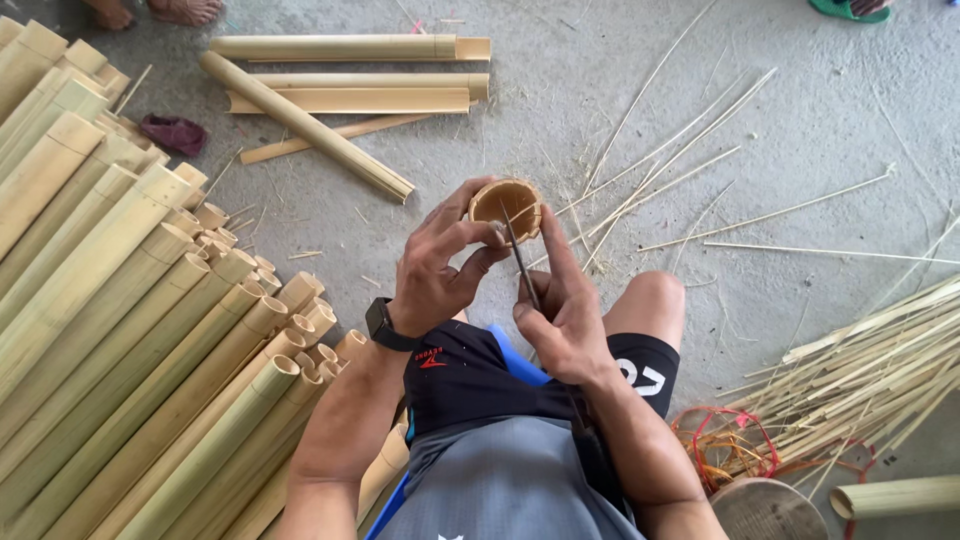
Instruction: The person sits on a low stool and uses a knife to carve the interior and edges of short bamboo segments. They repeatedly pick up segments, scrape the inside walls, trim the rims, and set the pieces aside among other bamboo pieces on the floor.
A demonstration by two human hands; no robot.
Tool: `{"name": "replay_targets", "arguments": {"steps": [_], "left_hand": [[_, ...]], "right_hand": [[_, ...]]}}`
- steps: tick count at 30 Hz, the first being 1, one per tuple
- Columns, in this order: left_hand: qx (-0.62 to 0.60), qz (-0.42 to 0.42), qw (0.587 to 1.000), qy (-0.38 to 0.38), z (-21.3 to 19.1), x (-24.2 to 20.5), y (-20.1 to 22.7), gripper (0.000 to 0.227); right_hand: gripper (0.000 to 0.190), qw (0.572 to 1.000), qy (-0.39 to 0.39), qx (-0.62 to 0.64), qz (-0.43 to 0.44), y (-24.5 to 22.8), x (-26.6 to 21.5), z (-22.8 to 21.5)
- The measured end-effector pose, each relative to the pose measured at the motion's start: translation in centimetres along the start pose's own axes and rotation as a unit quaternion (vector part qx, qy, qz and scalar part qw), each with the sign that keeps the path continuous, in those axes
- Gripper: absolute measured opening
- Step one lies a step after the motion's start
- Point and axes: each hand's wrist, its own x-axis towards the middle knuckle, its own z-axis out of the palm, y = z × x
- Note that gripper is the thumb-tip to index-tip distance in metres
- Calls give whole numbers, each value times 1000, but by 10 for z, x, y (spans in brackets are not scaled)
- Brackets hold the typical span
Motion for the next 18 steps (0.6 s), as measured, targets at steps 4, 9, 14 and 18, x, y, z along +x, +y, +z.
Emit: {"name": "replay_targets", "arguments": {"steps": [4, 9, 14, 18], "left_hand": [[47, -5, 999, 9, 3, -4, 12, 31], [51, -10, 999, 12, 2, -4, 15, 30], [58, -17, 998, 10, 5, -8, 12, 30], [60, -15, 998, 15, 7, -2, 16, 29]], "right_hand": [[102, 995, 27, -100, -10, -5, 1, 10], [101, 995, 28, -98, -9, -9, 1, 12], [100, 995, 26, -91, -5, -4, 0, 10], [100, 997, 19, -70, -2, -10, 3, 10]]}}
